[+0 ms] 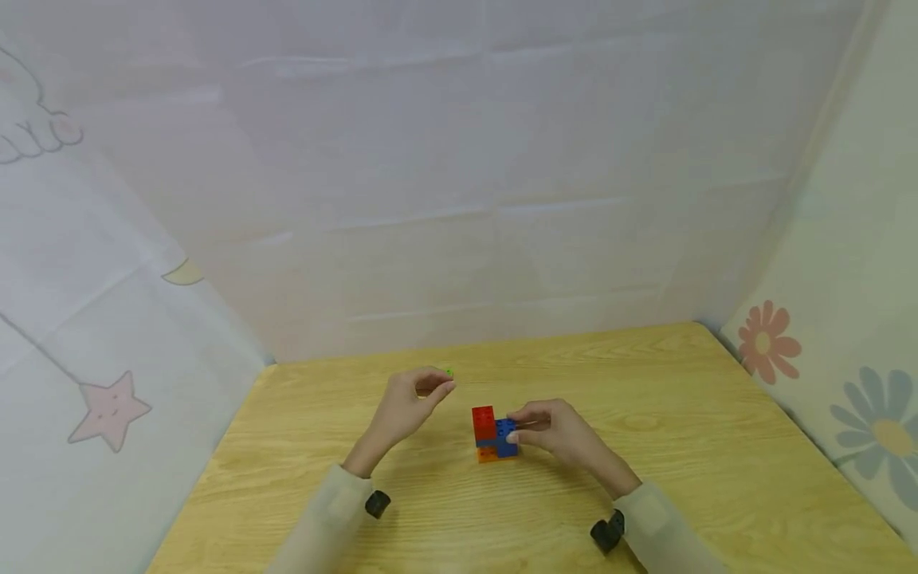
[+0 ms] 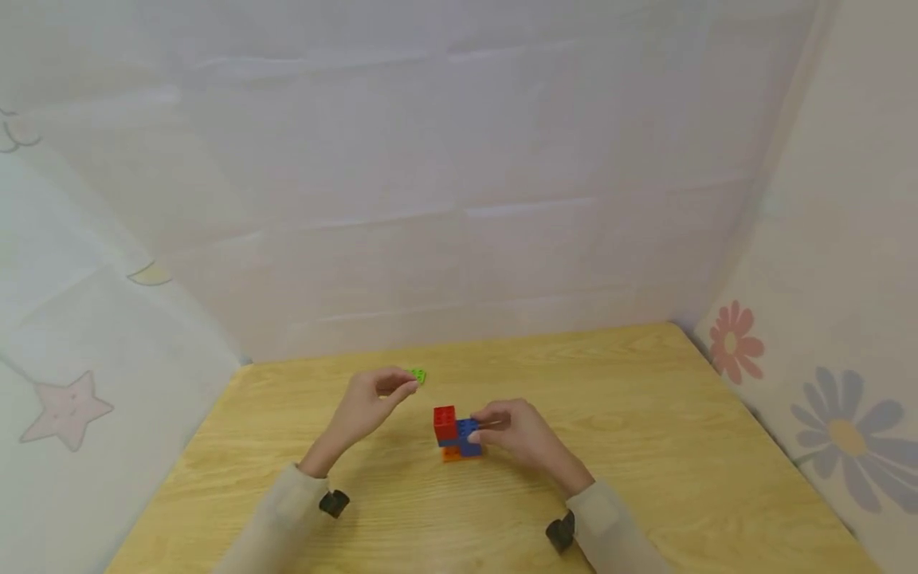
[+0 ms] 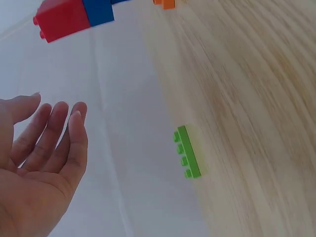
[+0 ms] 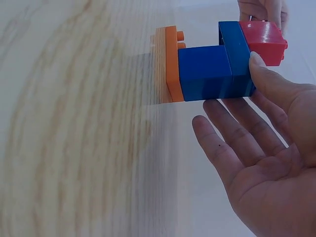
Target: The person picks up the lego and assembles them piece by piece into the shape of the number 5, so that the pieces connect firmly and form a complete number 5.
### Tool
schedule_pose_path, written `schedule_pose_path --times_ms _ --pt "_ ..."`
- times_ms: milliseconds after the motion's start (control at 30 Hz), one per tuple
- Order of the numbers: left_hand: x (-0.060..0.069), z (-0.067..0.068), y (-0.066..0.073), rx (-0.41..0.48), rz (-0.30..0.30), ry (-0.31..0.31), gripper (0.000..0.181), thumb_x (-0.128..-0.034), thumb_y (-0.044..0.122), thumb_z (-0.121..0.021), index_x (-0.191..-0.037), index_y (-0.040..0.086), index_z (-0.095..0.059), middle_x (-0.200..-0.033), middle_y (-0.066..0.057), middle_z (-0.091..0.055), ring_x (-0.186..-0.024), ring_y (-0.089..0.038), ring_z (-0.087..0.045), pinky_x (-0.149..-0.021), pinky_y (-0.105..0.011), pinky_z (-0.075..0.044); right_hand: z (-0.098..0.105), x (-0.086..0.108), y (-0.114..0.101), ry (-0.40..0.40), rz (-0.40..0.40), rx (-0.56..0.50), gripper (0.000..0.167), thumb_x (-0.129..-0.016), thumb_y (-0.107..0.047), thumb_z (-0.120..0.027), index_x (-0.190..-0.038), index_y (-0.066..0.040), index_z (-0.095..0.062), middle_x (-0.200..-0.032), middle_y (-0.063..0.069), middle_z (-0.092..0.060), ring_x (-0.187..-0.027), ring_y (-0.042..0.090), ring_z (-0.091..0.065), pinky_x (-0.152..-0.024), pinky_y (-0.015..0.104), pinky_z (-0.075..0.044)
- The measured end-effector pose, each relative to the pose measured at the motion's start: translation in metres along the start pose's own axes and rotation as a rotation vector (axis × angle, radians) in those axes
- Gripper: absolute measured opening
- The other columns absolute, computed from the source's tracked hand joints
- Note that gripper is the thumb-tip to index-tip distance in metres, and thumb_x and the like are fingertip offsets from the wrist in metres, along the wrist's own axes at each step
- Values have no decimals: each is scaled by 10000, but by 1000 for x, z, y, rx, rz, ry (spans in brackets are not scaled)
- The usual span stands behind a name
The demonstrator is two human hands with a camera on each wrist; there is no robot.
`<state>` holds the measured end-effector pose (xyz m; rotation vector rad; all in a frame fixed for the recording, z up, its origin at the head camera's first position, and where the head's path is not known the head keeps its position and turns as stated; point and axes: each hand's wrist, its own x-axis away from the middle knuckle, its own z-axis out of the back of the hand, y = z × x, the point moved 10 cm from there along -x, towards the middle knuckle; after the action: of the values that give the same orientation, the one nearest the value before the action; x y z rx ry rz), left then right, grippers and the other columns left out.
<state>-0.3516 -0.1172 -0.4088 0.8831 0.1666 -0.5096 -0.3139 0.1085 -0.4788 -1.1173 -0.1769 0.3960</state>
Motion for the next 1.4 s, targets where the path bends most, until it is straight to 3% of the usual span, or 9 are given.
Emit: schedule_pose_path --times_ms 133,333,500,833,1067,1400 --pt "-5 4 -15 14 29 9 137 -1024 263 -712 -1108 190 -792 -1051 -47 -820 -940 -233 -786 -826 -252 -629 -1 0 0 -8 -3 -8 344 -959 -301 -788 -1254 -126 -761 -1279 129 -741 -1127 282 -746 -911 338 -638" --pt "-14 5 -28 -71 35 -9 99 -996 247 -750 -1026 163 -793 -970 4 -802 -890 -167 -759 -789 -265 -632 0 0 -1 -6 0 -5 340 -957 -300 -790 -1250 -131 -764 -1265 121 -747 -1123 275 -747 -915 340 -637" --pt "-21 4 -45 -118 59 -39 81 -993 219 -753 -1018 150 -789 -994 1 -790 -929 -166 -745 -815 -303 -639 0 0 0 -9 -3 -6 351 -956 -303 -790 -1257 -124 -762 -1267 128 -746 -1122 274 -750 -906 337 -639" --pt "-33 9 -71 -196 68 -78 262 -1004 211 -735 -1185 22 -758 -1126 -109 -787 -1048 -275 -735 -916 -459 -623 0 -1 -1 -17 3 -4 348 -958 -306 -787 -1255 -126 -761 -1266 123 -747 -1123 277 -748 -916 343 -637" --pt "-34 4 -89 -232 111 -134 356 -1014 237 -721 -1293 16 -719 -1282 -160 -743 -1167 -352 -701 -964 -485 -608 0 0 -1 -16 -3 -24 355 -958 -301 -790 -1264 -124 -759 -1258 118 -747 -1126 274 -746 -915 347 -637" --pt "-41 -4 -104 -282 152 -153 423 -1001 232 -735 -1360 14 -684 -1382 -184 -684 -1284 -399 -647 -1032 -560 -570 0 0 0 -13 -8 -17 347 -955 -315 -791 -1250 -136 -764 -1268 109 -747 -1112 243 -748 -917 341 -636"
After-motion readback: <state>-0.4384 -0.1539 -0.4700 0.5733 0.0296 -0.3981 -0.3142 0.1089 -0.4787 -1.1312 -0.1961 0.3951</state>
